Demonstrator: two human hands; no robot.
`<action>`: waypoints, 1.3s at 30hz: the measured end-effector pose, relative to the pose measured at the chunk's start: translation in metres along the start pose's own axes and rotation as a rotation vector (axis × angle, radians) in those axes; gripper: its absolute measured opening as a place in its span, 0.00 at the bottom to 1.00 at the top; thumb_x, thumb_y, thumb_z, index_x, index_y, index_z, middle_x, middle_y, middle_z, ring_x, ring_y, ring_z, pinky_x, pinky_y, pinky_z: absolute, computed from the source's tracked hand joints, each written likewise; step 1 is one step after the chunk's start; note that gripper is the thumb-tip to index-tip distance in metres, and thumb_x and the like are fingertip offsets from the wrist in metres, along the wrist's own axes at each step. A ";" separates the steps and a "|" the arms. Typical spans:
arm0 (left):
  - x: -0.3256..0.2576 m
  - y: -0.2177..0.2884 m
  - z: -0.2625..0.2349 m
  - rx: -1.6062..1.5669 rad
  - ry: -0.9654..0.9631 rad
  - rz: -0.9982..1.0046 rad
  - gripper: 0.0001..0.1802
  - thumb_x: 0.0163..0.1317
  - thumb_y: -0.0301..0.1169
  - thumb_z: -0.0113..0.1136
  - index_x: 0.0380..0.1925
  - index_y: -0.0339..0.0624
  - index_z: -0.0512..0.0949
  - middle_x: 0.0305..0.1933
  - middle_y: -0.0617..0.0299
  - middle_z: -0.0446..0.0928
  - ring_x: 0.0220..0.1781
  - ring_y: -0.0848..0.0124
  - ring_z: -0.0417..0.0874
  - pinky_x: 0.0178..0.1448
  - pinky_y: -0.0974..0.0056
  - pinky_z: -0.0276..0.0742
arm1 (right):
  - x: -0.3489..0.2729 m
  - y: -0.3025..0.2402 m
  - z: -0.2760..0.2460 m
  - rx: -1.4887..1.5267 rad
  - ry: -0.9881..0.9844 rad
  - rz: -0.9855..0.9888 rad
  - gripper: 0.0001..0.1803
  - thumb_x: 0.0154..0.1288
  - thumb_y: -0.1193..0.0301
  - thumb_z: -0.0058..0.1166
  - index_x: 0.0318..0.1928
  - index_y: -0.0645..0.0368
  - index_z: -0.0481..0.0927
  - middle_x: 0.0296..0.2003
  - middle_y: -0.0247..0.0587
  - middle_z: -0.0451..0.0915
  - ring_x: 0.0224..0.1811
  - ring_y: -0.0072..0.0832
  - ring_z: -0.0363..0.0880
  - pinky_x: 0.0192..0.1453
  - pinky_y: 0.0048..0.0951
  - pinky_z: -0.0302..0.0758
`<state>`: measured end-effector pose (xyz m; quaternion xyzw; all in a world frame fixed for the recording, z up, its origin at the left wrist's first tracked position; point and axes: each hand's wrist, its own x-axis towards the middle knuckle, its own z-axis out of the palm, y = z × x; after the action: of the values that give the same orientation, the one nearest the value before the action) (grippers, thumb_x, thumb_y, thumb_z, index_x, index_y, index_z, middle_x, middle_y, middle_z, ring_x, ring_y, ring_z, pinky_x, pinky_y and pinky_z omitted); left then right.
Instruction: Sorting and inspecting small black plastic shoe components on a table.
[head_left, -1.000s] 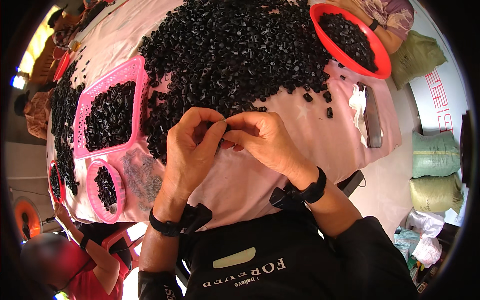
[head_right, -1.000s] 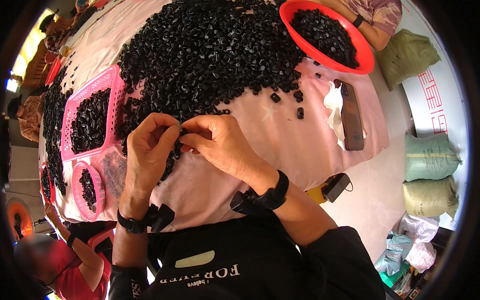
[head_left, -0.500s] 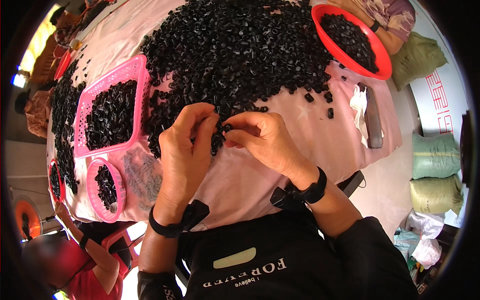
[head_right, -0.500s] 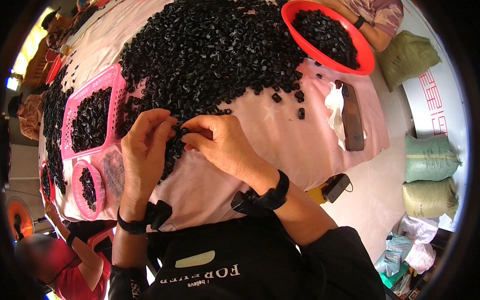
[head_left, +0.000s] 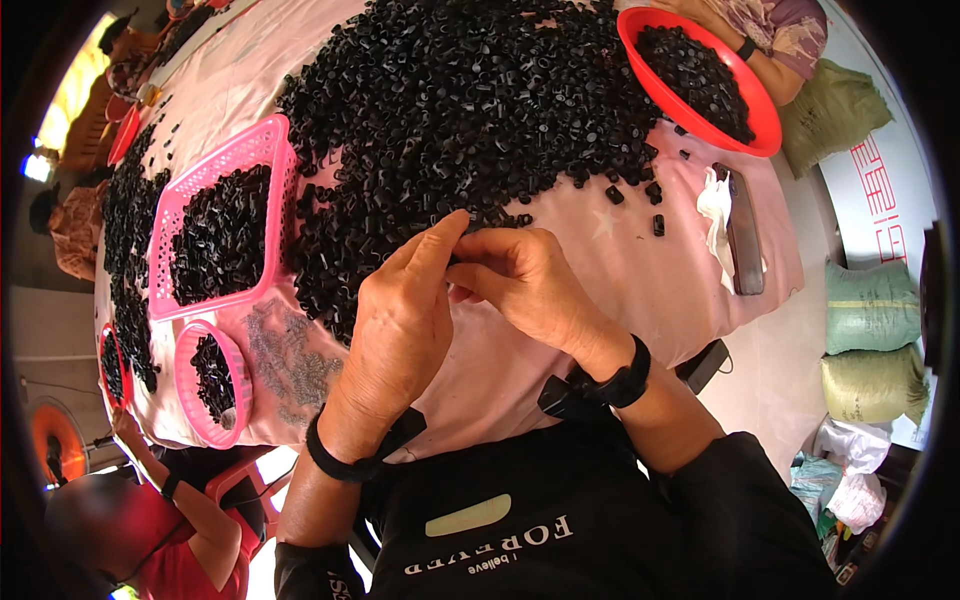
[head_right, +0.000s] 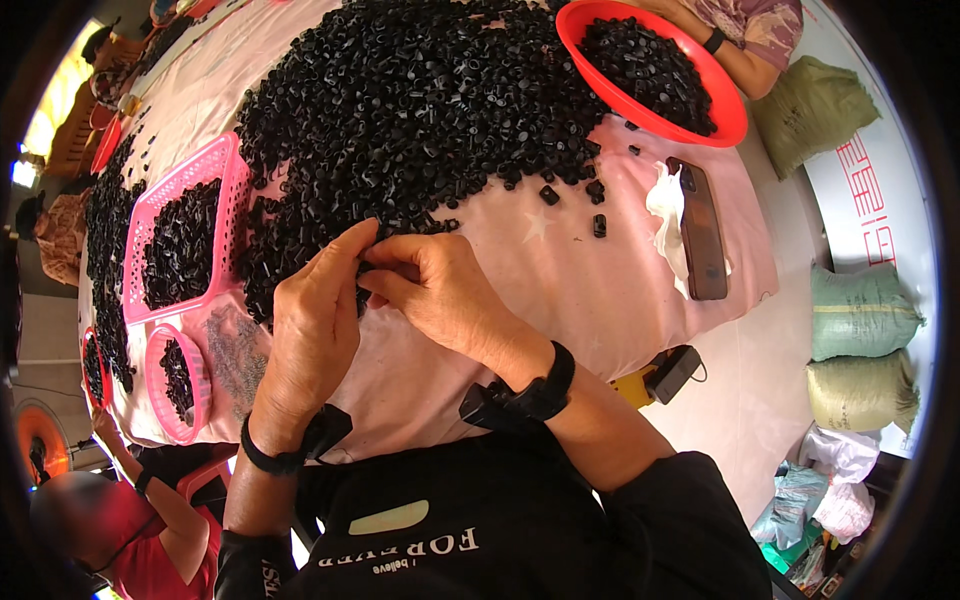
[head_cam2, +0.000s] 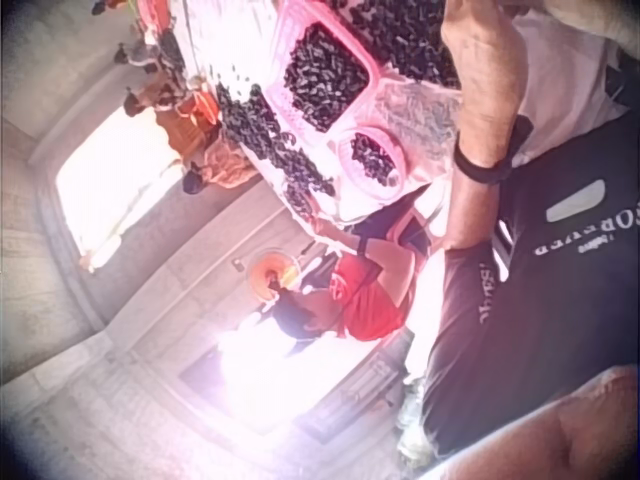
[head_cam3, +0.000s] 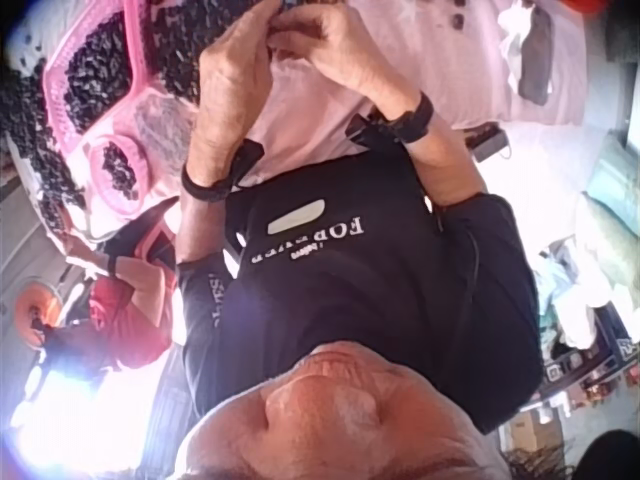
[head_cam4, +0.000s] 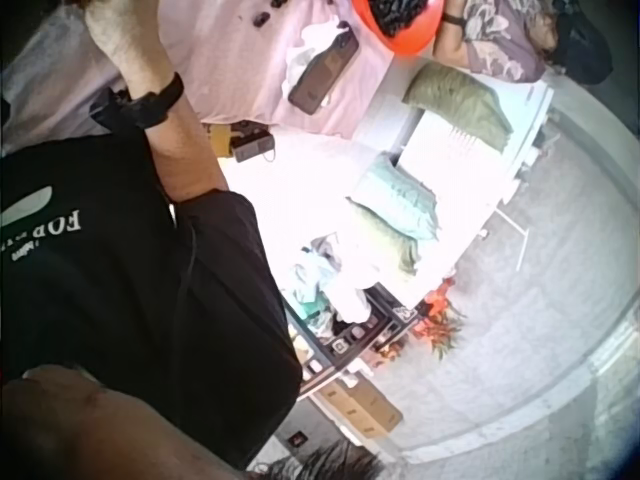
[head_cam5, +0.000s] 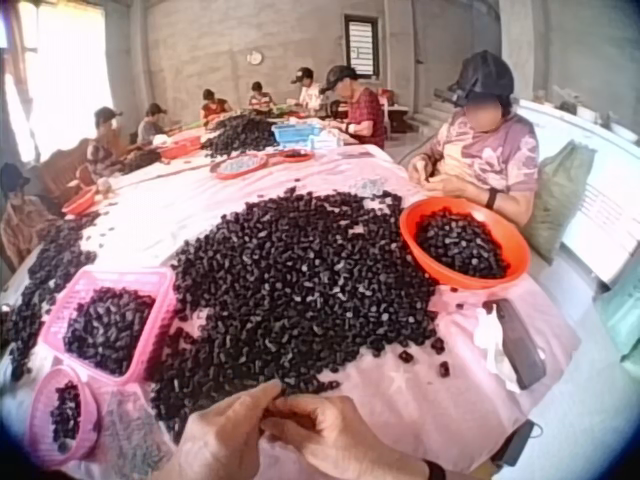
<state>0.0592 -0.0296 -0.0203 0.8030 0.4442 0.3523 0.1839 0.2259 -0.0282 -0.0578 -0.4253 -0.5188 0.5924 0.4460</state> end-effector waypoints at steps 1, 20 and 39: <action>0.000 0.001 0.000 -0.032 0.006 -0.030 0.18 0.73 0.15 0.54 0.60 0.33 0.80 0.48 0.42 0.87 0.47 0.54 0.93 0.49 0.59 0.87 | 0.000 0.001 0.001 0.001 0.000 0.000 0.09 0.71 0.81 0.61 0.49 0.73 0.86 0.34 0.45 0.90 0.36 0.25 0.90 0.41 0.24 0.85; -0.002 0.000 -0.011 0.015 -0.088 0.012 0.28 0.60 0.16 0.66 0.62 0.29 0.76 0.53 0.40 0.84 0.55 0.47 0.88 0.56 0.51 0.86 | 0.000 -0.011 -0.004 0.164 0.033 0.087 0.09 0.75 0.73 0.62 0.46 0.68 0.88 0.33 0.35 0.87 0.33 0.17 0.84 0.38 0.21 0.83; -0.003 -0.009 0.001 0.081 -0.008 0.093 0.23 0.56 0.21 0.72 0.53 0.29 0.81 0.51 0.43 0.84 0.50 0.46 0.87 0.53 0.52 0.87 | 0.000 -0.003 -0.003 0.129 0.024 0.054 0.11 0.76 0.72 0.62 0.38 0.68 0.89 0.28 0.32 0.85 0.30 0.15 0.80 0.35 0.20 0.79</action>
<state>0.0539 -0.0275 -0.0279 0.8309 0.4194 0.3392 0.1364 0.2286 -0.0271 -0.0547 -0.4168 -0.4625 0.6312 0.4625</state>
